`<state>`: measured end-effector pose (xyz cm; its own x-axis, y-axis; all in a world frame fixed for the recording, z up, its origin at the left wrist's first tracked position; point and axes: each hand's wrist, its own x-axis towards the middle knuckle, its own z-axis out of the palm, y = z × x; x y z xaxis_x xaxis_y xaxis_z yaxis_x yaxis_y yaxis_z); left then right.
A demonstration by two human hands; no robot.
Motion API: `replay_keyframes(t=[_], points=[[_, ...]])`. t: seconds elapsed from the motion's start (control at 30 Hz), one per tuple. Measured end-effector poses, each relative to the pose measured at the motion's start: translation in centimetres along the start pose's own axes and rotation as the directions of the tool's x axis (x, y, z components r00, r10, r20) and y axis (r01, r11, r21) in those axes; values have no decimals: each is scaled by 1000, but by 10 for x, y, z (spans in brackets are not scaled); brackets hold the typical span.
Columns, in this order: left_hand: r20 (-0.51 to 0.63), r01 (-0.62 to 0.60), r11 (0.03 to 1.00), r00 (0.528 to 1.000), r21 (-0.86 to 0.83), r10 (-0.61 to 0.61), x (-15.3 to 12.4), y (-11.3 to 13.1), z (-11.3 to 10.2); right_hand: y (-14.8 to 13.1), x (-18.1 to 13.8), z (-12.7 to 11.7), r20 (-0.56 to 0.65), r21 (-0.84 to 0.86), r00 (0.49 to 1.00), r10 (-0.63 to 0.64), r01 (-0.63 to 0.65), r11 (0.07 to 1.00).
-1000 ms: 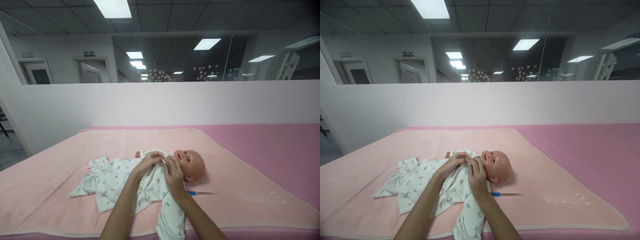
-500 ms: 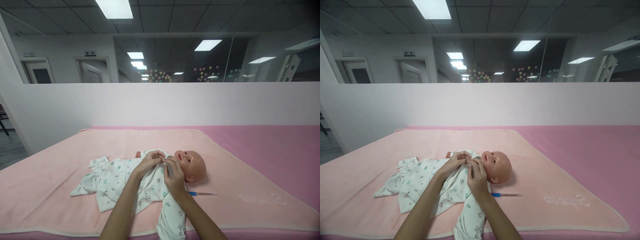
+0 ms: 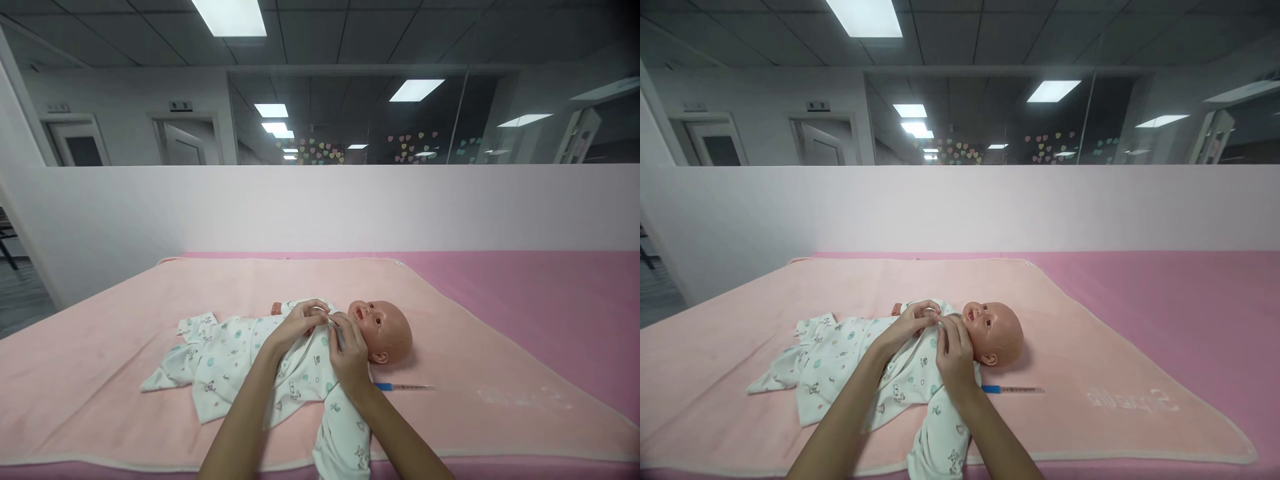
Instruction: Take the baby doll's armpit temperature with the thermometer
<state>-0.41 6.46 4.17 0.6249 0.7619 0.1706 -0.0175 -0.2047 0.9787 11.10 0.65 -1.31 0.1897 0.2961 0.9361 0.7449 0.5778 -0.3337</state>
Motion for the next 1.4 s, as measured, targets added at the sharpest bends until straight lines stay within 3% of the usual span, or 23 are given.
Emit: replay_keyframes(t=[0.57,0.87,1.4], points=[[-15,-13,1000,1000,-19,12,-1,2,1,2,-2,0,63,-27,997,-38,40,999],[-15,14,1000,1000,14,-14,-4,7,2,0,-2,-1,44,-4,999,21,-21,1000],[33,47,999,998,21,-48,-2,5,-1,1,-2,-2,157,113,979,130,-149,982]])
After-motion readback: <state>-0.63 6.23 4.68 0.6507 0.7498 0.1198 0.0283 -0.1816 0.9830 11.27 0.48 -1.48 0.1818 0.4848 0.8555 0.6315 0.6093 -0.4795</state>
